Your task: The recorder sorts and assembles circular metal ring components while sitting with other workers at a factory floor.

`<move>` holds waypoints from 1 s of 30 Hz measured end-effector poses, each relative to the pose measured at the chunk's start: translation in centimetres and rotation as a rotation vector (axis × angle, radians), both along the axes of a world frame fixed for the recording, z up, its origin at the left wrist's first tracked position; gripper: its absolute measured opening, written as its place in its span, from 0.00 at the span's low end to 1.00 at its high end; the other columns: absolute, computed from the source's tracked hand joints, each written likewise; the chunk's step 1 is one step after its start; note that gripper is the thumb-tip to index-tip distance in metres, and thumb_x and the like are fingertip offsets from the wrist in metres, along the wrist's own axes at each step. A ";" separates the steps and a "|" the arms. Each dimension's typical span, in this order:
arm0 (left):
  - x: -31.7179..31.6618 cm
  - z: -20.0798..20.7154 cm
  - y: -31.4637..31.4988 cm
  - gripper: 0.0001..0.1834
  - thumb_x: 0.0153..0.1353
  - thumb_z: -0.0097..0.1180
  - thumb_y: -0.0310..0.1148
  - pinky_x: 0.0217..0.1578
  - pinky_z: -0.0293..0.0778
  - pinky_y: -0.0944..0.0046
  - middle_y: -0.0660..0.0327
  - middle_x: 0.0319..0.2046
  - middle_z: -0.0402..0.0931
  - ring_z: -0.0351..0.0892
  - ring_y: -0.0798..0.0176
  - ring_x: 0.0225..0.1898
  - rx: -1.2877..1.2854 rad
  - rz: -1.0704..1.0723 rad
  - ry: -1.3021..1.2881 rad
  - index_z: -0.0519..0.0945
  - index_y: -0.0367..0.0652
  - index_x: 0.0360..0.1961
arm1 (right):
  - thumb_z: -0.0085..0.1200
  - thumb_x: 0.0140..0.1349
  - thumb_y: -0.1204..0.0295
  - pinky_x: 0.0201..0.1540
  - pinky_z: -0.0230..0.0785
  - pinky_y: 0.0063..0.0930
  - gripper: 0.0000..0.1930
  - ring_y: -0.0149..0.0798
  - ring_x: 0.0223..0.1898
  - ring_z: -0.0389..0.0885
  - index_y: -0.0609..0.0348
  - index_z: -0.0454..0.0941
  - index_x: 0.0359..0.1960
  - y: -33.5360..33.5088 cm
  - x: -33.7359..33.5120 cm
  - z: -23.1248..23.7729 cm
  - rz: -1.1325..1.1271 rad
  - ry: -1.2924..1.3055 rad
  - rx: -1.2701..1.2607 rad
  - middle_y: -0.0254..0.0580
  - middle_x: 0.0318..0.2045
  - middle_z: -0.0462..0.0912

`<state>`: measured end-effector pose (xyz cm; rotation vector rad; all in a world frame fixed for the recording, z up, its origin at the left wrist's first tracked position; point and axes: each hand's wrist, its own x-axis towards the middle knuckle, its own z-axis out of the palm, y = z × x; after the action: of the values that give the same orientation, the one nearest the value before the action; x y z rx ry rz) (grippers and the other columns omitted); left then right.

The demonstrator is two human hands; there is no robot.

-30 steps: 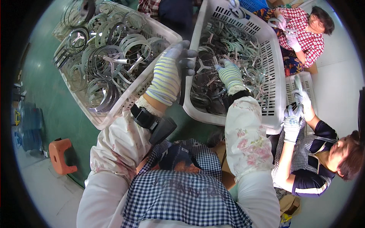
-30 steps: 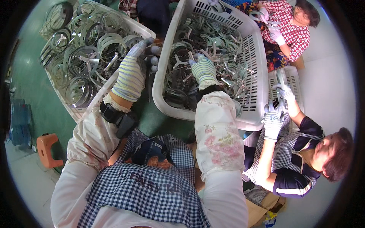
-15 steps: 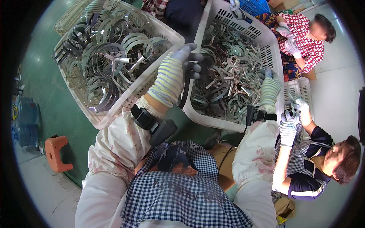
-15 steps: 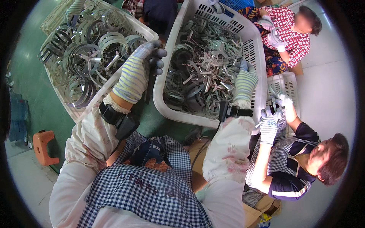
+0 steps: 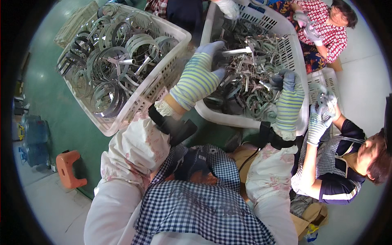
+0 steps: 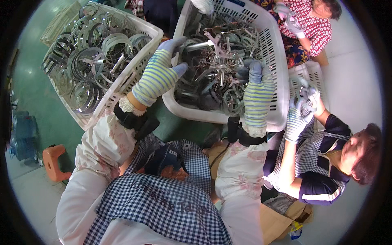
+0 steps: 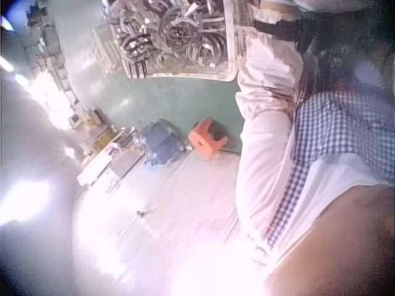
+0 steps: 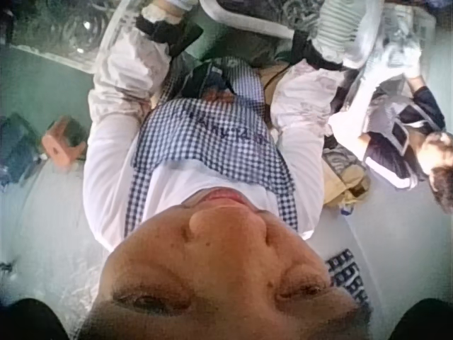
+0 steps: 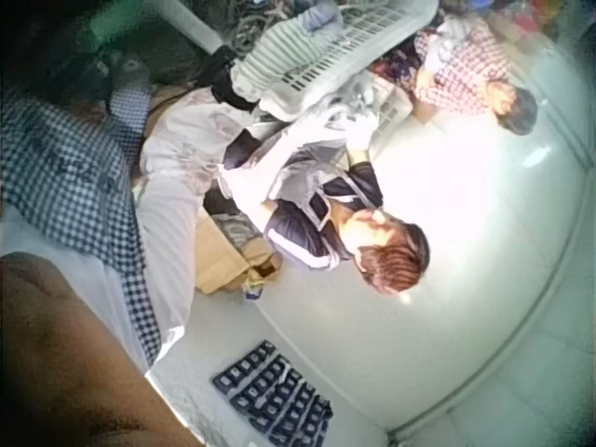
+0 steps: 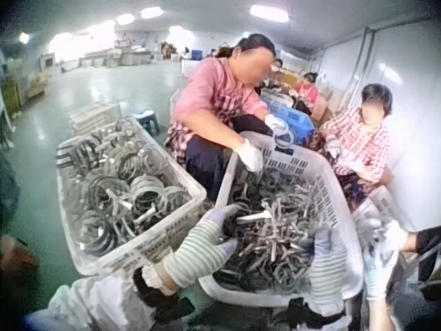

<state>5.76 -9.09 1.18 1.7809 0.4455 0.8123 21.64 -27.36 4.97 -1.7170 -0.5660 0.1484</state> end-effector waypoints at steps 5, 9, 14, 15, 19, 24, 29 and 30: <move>-0.1 0.3 -0.5 0.23 0.58 0.62 0.30 0.51 0.72 0.61 0.56 0.43 0.78 0.77 0.58 0.48 0.258 -0.125 0.177 0.74 0.39 0.55 | 0.49 0.70 0.53 0.32 0.73 0.24 0.20 0.29 0.27 0.80 0.59 0.79 0.36 -0.3 -1.6 0.2 0.242 -0.015 0.021 0.34 0.27 0.82; 0.4 -0.9 -0.5 0.11 0.66 0.58 0.37 0.37 0.74 0.66 0.68 0.28 0.76 0.76 0.71 0.32 -0.046 -0.098 -0.014 0.79 0.41 0.43 | 0.51 0.68 0.51 0.37 0.74 0.30 0.23 0.35 0.32 0.83 0.60 0.81 0.46 -0.7 0.3 -0.7 0.339 0.118 0.151 0.41 0.35 0.85; -0.1 1.6 0.5 0.20 0.68 0.50 0.54 0.31 0.66 0.65 0.69 0.24 0.65 0.65 0.68 0.25 -0.928 -0.545 -0.422 0.73 0.48 0.44 | 0.53 0.66 0.47 0.52 0.70 0.28 0.29 0.41 0.46 0.81 0.60 0.78 0.54 2.0 0.0 -5.7 0.340 -0.205 -0.242 0.49 0.42 0.85; -0.9 3.1 -0.2 0.17 0.70 0.47 0.51 0.30 0.65 0.67 0.71 0.24 0.64 0.64 0.70 0.25 -0.996 -0.461 -0.435 0.73 0.49 0.43 | 0.52 0.66 0.48 0.53 0.69 0.27 0.28 0.37 0.47 0.80 0.61 0.77 0.55 2.2 -1.9 -4.7 0.405 -0.135 -0.348 0.46 0.44 0.84; -0.1 2.7 -0.4 0.16 0.72 0.44 0.51 0.26 0.60 0.70 0.74 0.23 0.59 0.58 0.74 0.23 -1.220 -0.606 -0.681 0.73 0.51 0.42 | 0.53 0.67 0.52 0.53 0.69 0.26 0.26 0.34 0.47 0.79 0.61 0.76 0.56 3.2 -3.6 -3.9 0.513 -0.057 -0.226 0.44 0.45 0.83; -0.3 3.3 -0.5 0.16 0.72 0.43 0.50 0.26 0.58 0.71 0.75 0.22 0.58 0.56 0.74 0.22 -1.275 -0.718 -0.700 0.74 0.52 0.41 | 0.58 0.64 0.51 0.50 0.73 0.29 0.27 0.37 0.45 0.81 0.64 0.78 0.52 3.7 -3.6 -4.5 0.506 0.176 -0.132 0.47 0.41 0.84; -0.9 2.6 0.0 0.16 0.70 0.48 0.51 0.36 0.68 0.61 0.71 0.26 0.67 0.65 0.70 0.27 -1.072 -0.586 -0.567 0.75 0.50 0.43 | 0.55 0.67 0.56 0.48 0.76 0.31 0.17 0.35 0.41 0.82 0.60 0.78 0.39 2.3 -3.7 -2.3 0.657 0.745 0.145 0.42 0.41 0.83; -1.0 2.7 0.0 0.19 0.68 0.52 0.51 0.47 0.77 0.52 0.67 0.29 0.75 0.74 0.65 0.32 -0.989 -0.475 -0.483 0.75 0.46 0.44 | 0.54 0.67 0.58 0.51 0.75 0.33 0.15 0.37 0.43 0.82 0.59 0.77 0.36 2.7 -3.5 -2.6 0.665 0.906 0.301 0.43 0.41 0.83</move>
<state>4.77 -9.11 3.84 0.6847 0.0497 0.5051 18.16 -24.69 2.41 -0.9565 -0.4112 1.1813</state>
